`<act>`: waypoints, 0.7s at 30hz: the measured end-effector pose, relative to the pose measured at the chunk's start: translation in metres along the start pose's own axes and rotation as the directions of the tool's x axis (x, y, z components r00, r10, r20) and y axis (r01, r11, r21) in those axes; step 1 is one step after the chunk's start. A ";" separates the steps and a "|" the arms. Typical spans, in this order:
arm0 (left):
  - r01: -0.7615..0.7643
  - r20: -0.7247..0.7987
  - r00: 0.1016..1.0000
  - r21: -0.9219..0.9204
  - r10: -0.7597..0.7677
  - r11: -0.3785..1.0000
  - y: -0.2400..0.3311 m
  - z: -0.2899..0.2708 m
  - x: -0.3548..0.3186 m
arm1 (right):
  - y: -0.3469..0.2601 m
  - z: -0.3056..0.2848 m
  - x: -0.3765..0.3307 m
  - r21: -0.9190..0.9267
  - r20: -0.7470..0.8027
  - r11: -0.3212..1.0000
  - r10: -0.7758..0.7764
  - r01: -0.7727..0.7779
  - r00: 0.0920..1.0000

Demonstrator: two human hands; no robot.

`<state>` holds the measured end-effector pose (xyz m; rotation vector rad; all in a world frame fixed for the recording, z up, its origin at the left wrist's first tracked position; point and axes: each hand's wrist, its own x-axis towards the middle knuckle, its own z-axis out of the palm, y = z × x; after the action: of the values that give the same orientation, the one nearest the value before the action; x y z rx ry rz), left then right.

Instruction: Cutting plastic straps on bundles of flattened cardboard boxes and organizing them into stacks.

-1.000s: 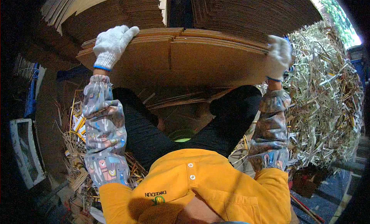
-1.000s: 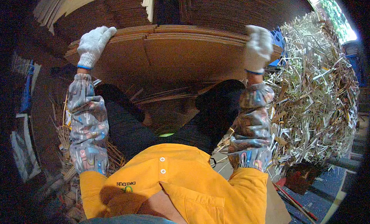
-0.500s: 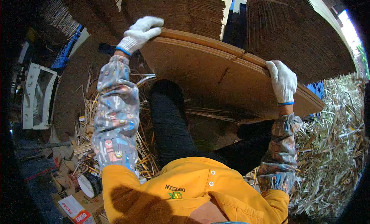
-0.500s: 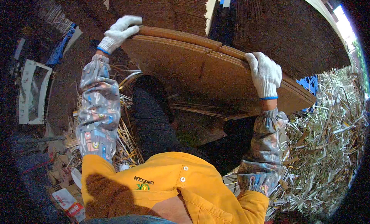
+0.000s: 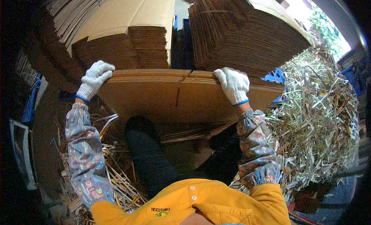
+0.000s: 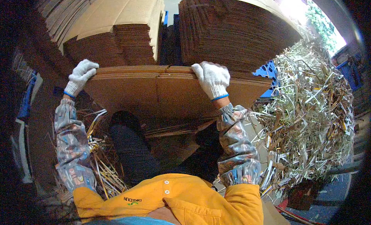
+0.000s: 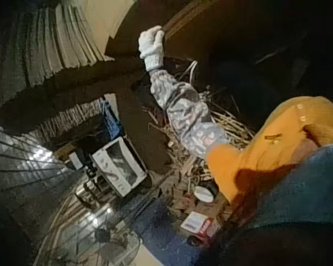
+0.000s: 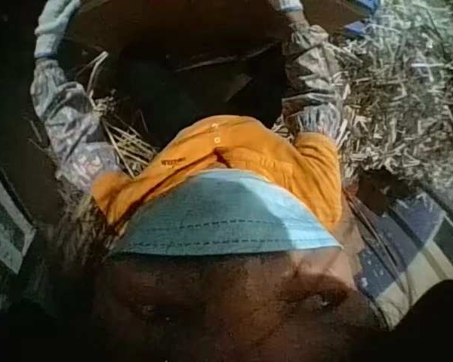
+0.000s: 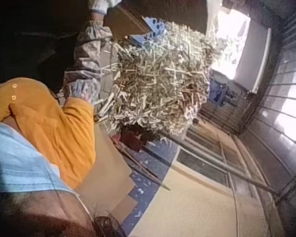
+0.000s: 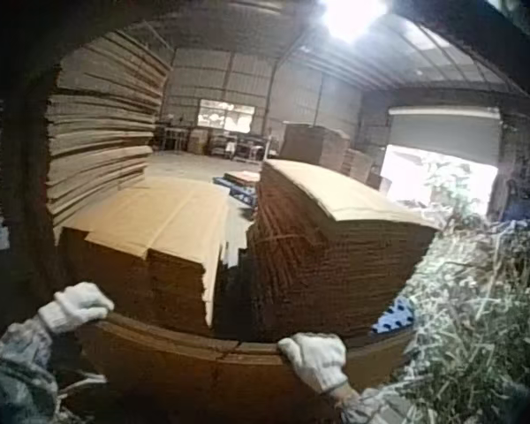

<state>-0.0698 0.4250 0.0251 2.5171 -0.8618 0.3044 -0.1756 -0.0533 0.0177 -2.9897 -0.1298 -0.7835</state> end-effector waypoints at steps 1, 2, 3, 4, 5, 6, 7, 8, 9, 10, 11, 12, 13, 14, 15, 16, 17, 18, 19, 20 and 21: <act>-0.013 -0.007 1.000 -0.009 0.013 1.000 0.003 0.000 0.002 | 0.000 -0.001 0.000 -0.007 0.010 1.000 0.016 -0.016 1.000; 0.013 -0.011 1.000 -0.040 -0.014 0.999 0.005 0.000 0.004 | 0.001 -0.002 0.000 -0.019 0.007 1.000 0.020 -0.019 1.000; 0.042 -0.011 0.999 -0.070 -0.043 0.997 0.006 -0.001 0.007 | 0.002 -0.002 0.000 -0.021 -0.011 1.000 0.000 0.000 1.000; 0.040 -0.014 0.999 -0.077 -0.041 0.996 0.008 -0.002 0.009 | 0.003 -0.001 0.000 -0.021 -0.026 1.000 -0.024 0.023 0.999; 0.040 0.016 0.999 -0.017 -0.040 0.999 0.009 -0.003 0.011 | 0.004 0.000 0.001 -0.044 -0.003 0.999 -0.025 0.025 1.000; 0.040 0.047 0.998 0.043 -0.042 0.998 0.009 -0.003 0.014 | 0.005 0.000 0.000 -0.048 0.000 0.999 -0.026 0.026 1.000; 0.019 0.040 0.999 0.090 -0.022 0.996 0.002 0.001 0.016 | 0.003 -0.002 0.000 -0.038 -0.016 0.999 -0.021 0.021 1.000; 0.023 0.039 0.999 0.091 -0.027 0.996 -0.003 0.005 0.015 | 0.001 -0.002 0.001 -0.027 -0.031 1.000 -0.016 0.016 0.999; 0.075 0.016 0.997 0.061 -0.076 0.995 -0.007 0.008 0.014 | 0.003 0.000 0.001 -0.024 -0.030 1.000 -0.021 0.020 0.999; 0.120 -0.002 0.993 0.028 -0.120 0.992 -0.008 0.010 0.016 | 0.006 0.002 -0.001 -0.045 0.000 0.998 -0.033 0.033 0.999; 0.118 0.000 0.993 0.028 -0.118 0.993 -0.008 0.009 0.017 | 0.009 0.003 -0.002 -0.065 0.031 0.997 -0.045 0.047 0.998; 0.140 -0.003 0.990 0.017 -0.140 0.990 -0.009 0.009 0.018 | 0.011 0.003 -0.004 -0.065 0.031 0.997 -0.043 0.045 0.999; 0.165 -0.006 0.986 0.006 -0.165 0.986 -0.006 0.007 0.017 | 0.006 -0.002 -0.004 -0.040 0.019 0.997 -0.065 0.065 0.998; 0.166 -0.005 0.986 0.007 -0.166 0.986 -0.002 0.007 0.016 | 0.003 -0.005 -0.005 -0.014 0.007 0.996 -0.086 0.086 0.996; 0.234 0.016 0.972 -0.100 -0.234 0.967 0.003 0.007 0.014 | 0.005 -0.003 -0.006 -0.012 0.007 0.996 -0.086 0.086 0.996; 0.297 0.042 0.955 -0.205 -0.294 0.933 0.008 0.007 0.015 | 0.007 -0.001 -0.007 -0.039 0.011 0.998 -0.058 0.058 0.998; 0.294 0.041 0.956 -0.205 -0.291 0.934 0.012 0.008 0.017 | 0.009 0.001 -0.008 -0.065 0.014 0.997 -0.030 0.030 0.999; 0.226 0.036 0.974 -0.139 -0.224 0.964 0.015 0.009 0.019 | 0.011 0.001 -0.008 -0.067 0.011 0.997 -0.028 0.029 1.000; 0.163 0.036 0.986 -0.070 -0.161 0.984 0.016 0.007 0.018 | 0.010 -0.002 -0.007 -0.068 0.031 0.998 0.005 -0.003 1.000; 0.166 0.035 0.986 -0.068 -0.164 0.984 0.017 0.006 0.017 | 0.008 -0.004 -0.007 -0.071 0.051 0.997 0.038 -0.034 0.998; 0.217 0.046 0.976 -0.123 -0.213 0.968 0.016 0.005 0.018 | 0.007 -0.003 -0.008 -0.069 0.051 0.997 0.035 -0.032 0.998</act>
<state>-0.0660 0.4020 0.0328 2.4731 -0.5918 0.1328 -0.1833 -0.0612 0.0159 -3.0686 -0.0558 -0.7211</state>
